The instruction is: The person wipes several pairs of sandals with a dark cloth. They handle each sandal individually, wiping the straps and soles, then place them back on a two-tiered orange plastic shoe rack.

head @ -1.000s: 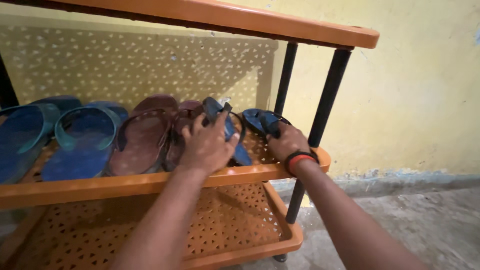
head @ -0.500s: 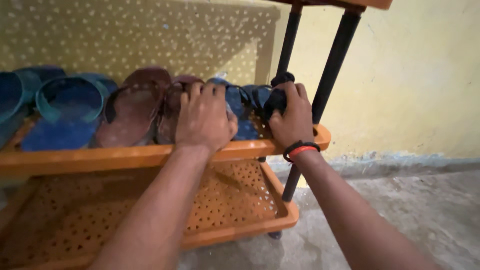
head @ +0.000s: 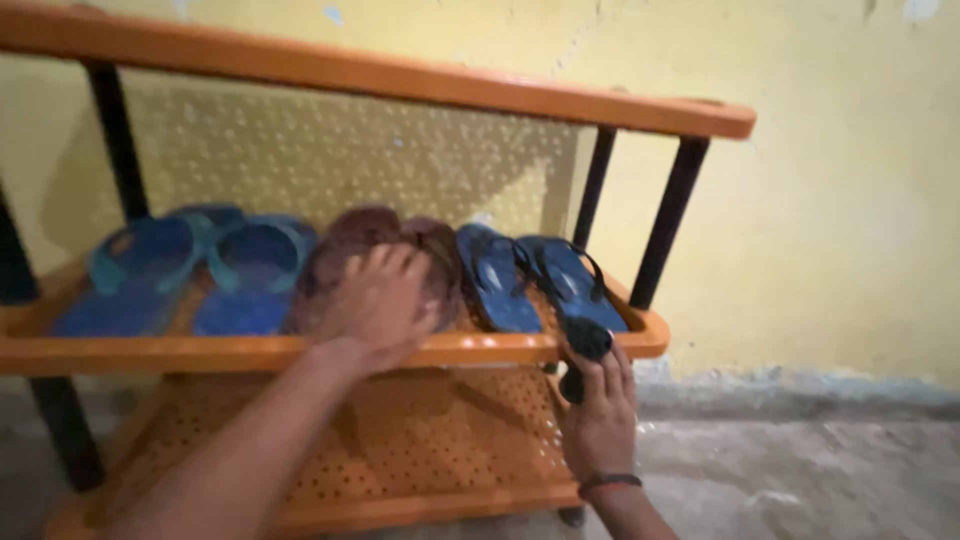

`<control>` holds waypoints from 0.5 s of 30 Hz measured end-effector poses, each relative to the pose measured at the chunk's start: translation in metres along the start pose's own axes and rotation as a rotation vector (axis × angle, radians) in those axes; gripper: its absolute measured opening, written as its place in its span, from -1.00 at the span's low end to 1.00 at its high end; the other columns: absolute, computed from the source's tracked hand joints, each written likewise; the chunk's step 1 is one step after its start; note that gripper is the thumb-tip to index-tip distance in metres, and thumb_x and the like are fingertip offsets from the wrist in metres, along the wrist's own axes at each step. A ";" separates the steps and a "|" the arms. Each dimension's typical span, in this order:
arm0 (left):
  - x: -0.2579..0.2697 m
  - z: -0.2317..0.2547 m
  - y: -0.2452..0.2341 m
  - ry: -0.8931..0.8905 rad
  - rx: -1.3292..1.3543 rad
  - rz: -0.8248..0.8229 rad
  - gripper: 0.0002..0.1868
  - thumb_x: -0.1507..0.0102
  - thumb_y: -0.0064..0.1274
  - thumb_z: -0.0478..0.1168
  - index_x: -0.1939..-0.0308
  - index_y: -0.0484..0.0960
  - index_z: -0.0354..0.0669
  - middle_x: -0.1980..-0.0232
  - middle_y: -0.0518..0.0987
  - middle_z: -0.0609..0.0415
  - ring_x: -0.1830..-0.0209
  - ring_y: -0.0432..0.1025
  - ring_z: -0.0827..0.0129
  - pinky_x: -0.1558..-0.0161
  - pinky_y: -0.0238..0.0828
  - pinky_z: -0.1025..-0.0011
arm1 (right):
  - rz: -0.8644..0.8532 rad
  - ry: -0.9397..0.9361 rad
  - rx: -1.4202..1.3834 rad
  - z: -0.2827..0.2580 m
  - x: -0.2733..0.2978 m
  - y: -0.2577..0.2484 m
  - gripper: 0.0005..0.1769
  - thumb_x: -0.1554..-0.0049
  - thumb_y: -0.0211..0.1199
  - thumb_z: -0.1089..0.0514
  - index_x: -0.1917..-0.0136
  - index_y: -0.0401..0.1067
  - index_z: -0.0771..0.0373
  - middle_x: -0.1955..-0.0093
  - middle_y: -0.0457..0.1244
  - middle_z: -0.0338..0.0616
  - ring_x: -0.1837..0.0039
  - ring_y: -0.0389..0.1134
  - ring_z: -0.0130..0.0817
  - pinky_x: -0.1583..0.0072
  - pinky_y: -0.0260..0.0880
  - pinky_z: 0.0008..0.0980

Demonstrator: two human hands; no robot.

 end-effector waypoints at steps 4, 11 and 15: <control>0.018 -0.066 -0.017 -0.384 -0.146 -0.067 -0.15 -0.24 -0.02 0.18 -0.46 0.15 -0.25 -0.54 0.03 -0.14 -0.55 -0.13 -0.01 -0.40 -0.21 -0.13 | -0.020 0.027 0.019 -0.007 -0.016 -0.013 -0.44 0.14 0.14 0.42 -0.17 0.45 0.17 -0.31 0.29 0.02 -0.43 0.21 0.07 -0.42 0.21 -0.04; 0.015 -0.080 0.015 -0.422 -0.149 -0.462 -0.27 -0.37 -0.41 0.31 -0.57 0.02 0.22 -0.69 -0.40 0.04 -0.69 -0.50 0.10 -0.55 -0.47 -0.03 | -0.410 0.356 0.140 -0.046 -0.075 -0.021 -0.66 -0.01 0.19 0.29 -0.08 0.51 0.12 -0.19 0.35 -0.13 -0.27 0.36 -0.06 -0.26 0.36 -0.15; 0.018 -0.080 0.023 -0.316 -0.058 -0.521 -0.22 -0.37 -0.48 0.36 -0.60 0.00 0.18 -0.67 -0.09 0.12 -0.67 -0.20 0.22 -0.58 -0.45 0.00 | -0.360 0.093 -0.044 -0.072 -0.117 0.023 -0.54 0.04 0.20 0.25 -0.18 0.45 0.17 -0.23 0.32 -0.02 -0.21 0.36 0.08 -0.22 0.36 -0.08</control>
Point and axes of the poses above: each hand's wrist, its own x-axis away from the middle knuckle, its own y-axis out of the palm, z = x × y, the point moved 4 cm from there along -x, towards the middle knuckle
